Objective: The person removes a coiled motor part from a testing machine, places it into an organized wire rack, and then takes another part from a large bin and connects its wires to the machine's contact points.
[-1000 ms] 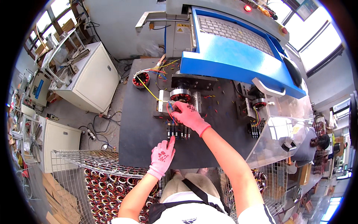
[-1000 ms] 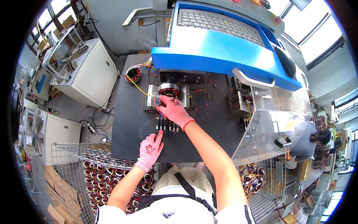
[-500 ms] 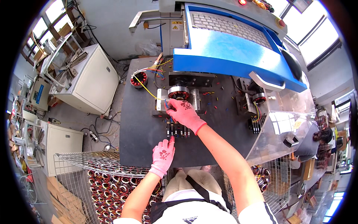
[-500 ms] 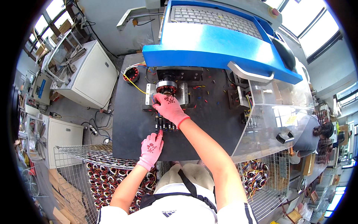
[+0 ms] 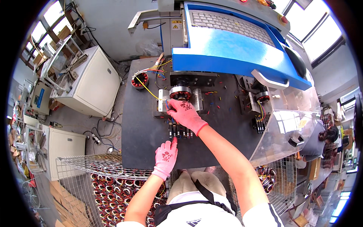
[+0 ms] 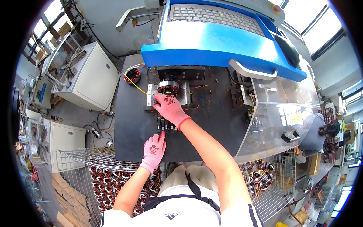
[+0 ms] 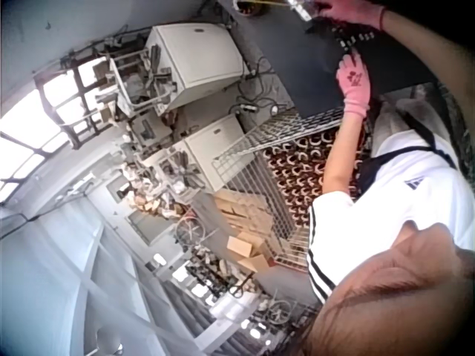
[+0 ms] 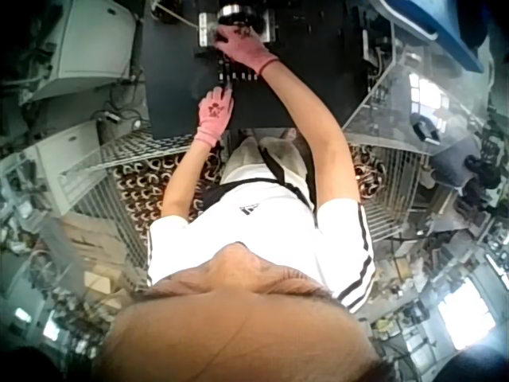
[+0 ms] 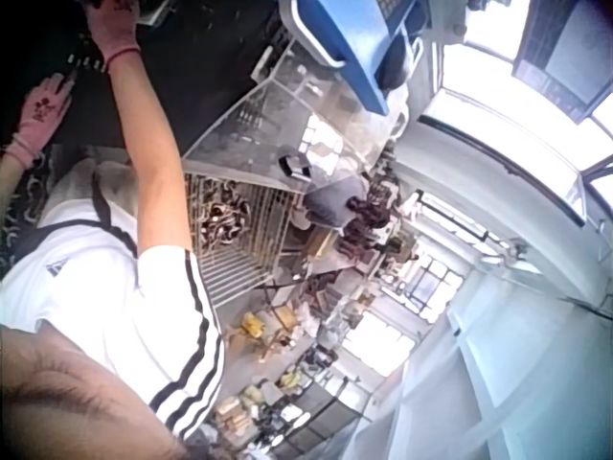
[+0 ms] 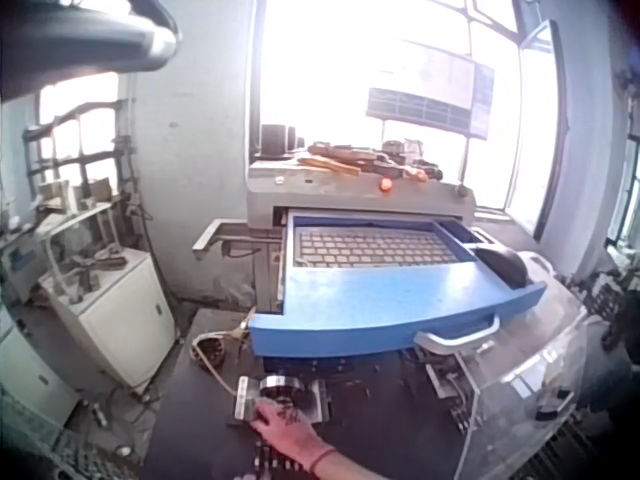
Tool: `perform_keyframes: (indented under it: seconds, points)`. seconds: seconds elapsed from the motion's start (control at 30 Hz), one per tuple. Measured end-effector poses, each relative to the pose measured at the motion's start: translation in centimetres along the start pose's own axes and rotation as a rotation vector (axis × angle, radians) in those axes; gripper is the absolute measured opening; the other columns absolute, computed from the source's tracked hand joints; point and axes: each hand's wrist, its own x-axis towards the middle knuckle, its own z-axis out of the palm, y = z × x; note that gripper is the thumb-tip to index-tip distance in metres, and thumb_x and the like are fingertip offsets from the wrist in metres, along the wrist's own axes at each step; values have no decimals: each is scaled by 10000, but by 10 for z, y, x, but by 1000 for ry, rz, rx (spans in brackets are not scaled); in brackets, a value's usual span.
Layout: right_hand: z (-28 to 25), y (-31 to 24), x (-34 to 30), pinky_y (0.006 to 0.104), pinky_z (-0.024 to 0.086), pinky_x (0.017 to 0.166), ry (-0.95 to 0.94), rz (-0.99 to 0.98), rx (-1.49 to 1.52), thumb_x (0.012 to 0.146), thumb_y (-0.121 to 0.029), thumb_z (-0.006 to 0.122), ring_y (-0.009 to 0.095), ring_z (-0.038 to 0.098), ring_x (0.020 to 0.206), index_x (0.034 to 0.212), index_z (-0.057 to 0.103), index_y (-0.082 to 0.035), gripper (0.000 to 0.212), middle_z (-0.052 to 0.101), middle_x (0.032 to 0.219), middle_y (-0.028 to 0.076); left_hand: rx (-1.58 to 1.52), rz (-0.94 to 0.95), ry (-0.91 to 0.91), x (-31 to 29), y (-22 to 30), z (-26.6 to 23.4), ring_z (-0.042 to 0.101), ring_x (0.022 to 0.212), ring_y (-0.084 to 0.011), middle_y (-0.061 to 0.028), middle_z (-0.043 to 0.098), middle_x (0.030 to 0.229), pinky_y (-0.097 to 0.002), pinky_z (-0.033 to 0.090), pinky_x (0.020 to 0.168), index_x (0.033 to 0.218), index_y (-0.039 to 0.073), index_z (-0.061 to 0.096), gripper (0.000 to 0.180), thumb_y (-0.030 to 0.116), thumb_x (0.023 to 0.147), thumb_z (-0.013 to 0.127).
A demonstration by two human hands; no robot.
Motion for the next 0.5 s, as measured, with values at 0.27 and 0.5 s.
perform_keyframes:
  seconds: [0.27,0.5]
  points:
    - [10,10,2,426,483,730,-4,-60,-100,849,-208,625,344,632,863,959,587,-43,202,660,898,149,-42,-7,20,0,0,-4,575,862,-243,-70,538,977,-386,485,701,1292,115,539,453,223,859,610]
    - [-5,-7,-11,422,487,710,2,103,-54,856,-242,615,332,646,822,933,606,-50,207,672,844,136,-1061,-480,598,76,-43,-40,473,682,-55,-40,594,1066,-219,413,556,1256,33,533,488,191,840,734]
